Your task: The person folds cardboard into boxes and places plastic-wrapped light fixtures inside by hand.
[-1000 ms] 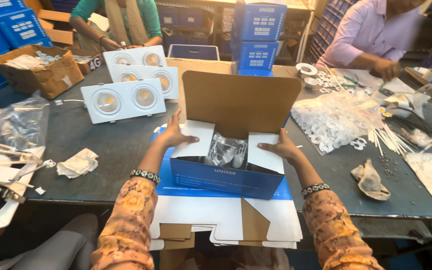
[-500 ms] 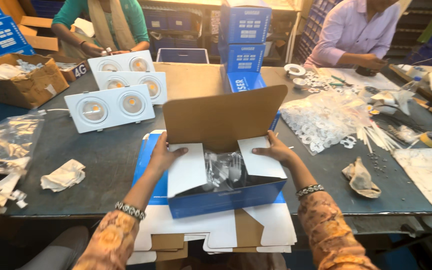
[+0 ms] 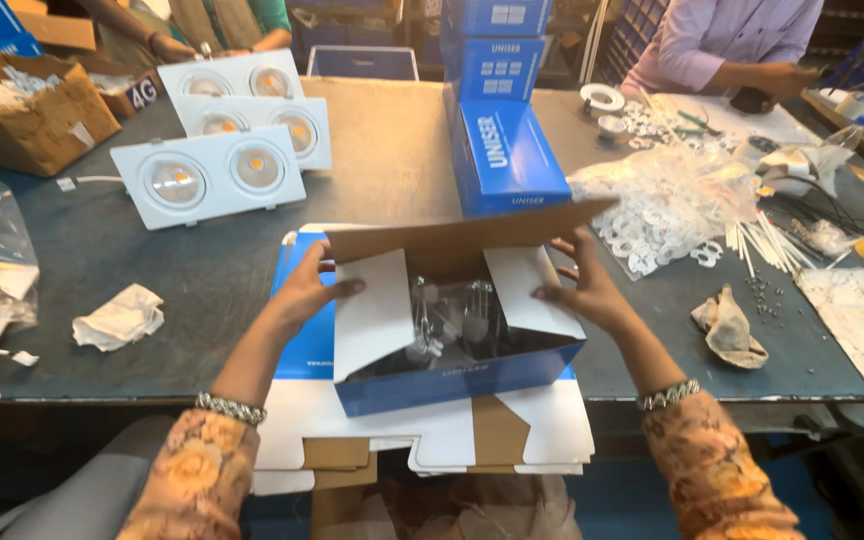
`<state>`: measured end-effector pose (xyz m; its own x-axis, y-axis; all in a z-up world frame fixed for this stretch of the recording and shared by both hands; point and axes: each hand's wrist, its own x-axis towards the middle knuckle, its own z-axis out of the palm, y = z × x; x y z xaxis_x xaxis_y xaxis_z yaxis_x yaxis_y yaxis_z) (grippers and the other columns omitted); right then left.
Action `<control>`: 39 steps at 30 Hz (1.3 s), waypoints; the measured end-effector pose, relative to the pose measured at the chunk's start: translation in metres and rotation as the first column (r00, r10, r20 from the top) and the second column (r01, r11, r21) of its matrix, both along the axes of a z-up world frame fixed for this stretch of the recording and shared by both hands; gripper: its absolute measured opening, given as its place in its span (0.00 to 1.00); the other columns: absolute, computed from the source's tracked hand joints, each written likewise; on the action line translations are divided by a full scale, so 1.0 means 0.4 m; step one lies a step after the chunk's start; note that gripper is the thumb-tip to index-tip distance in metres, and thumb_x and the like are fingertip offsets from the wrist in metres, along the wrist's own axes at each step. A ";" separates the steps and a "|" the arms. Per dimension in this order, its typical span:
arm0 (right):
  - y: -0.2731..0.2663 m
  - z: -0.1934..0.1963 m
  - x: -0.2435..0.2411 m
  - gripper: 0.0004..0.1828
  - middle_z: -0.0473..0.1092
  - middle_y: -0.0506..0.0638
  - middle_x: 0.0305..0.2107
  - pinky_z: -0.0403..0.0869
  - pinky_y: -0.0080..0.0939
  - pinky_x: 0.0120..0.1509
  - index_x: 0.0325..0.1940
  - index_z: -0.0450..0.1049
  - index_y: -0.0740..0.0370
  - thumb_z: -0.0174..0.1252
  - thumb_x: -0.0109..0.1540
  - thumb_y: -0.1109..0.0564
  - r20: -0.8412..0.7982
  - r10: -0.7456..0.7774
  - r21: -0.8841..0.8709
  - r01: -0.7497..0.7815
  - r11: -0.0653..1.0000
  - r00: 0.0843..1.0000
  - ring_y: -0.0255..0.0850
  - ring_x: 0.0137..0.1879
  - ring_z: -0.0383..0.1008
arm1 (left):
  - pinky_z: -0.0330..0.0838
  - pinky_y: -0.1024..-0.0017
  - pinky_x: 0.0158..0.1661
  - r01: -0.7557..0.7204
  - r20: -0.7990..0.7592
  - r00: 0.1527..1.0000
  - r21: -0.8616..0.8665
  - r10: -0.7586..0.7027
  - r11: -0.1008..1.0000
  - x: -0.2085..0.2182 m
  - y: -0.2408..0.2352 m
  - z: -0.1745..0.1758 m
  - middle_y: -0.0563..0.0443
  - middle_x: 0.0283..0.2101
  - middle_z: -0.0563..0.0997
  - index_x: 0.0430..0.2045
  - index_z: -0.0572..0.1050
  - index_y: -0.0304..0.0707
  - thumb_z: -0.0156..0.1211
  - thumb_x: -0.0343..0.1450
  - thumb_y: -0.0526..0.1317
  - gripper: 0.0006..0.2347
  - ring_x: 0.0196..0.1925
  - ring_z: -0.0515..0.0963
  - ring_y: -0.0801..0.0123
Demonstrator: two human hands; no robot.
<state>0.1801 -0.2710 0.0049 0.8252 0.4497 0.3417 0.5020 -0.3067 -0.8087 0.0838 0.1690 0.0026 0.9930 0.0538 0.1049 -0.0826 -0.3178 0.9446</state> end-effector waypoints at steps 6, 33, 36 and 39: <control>0.059 0.010 0.034 0.62 0.58 0.62 0.66 0.66 0.54 0.71 0.77 0.40 0.52 0.74 0.49 0.62 -0.292 -0.056 -0.086 0.033 0.996 0.955 0.55 0.73 0.58 | 0.73 0.59 0.55 -0.140 -0.070 0.989 -0.147 0.131 0.979 0.013 -0.042 -0.051 0.48 0.54 0.73 0.54 0.68 0.46 0.72 0.60 0.35 0.28 0.59 0.73 0.58; 0.036 0.208 -0.323 0.47 0.63 0.57 0.67 0.59 0.62 0.76 0.67 0.70 0.56 0.71 0.46 0.39 0.326 0.428 -0.596 -0.168 0.785 0.843 0.59 0.72 0.62 | 0.54 0.38 0.64 -0.124 0.253 0.935 0.889 -0.248 0.440 -0.360 -0.269 0.120 0.32 0.68 0.64 0.62 0.65 0.28 0.69 0.57 0.62 0.44 0.71 0.61 0.38; 0.031 0.196 -0.324 0.43 0.64 0.57 0.67 0.58 0.63 0.78 0.67 0.70 0.56 0.70 0.50 0.42 0.343 0.384 -0.588 -0.123 0.800 0.857 0.58 0.75 0.62 | 0.53 0.36 0.64 -0.110 0.240 0.944 0.874 -0.226 0.473 -0.358 -0.275 0.123 0.31 0.68 0.63 0.62 0.65 0.30 0.71 0.57 0.59 0.42 0.71 0.61 0.36; 0.038 0.144 -0.345 0.39 0.65 0.57 0.66 0.58 0.65 0.79 0.67 0.70 0.56 0.69 0.54 0.44 0.427 0.316 -0.588 -0.005 0.809 0.847 0.57 0.75 0.63 | 0.52 0.33 0.64 -0.152 0.286 0.936 0.854 -0.207 0.497 -0.364 -0.285 0.095 0.31 0.68 0.64 0.62 0.66 0.33 0.73 0.58 0.55 0.39 0.71 0.61 0.36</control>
<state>0.0420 -0.2559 0.0625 0.5156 0.7938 0.3227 0.8563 -0.4909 -0.1606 -0.0620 0.0551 0.0406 0.8876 -0.2668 0.3756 -0.3300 -0.9370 0.1144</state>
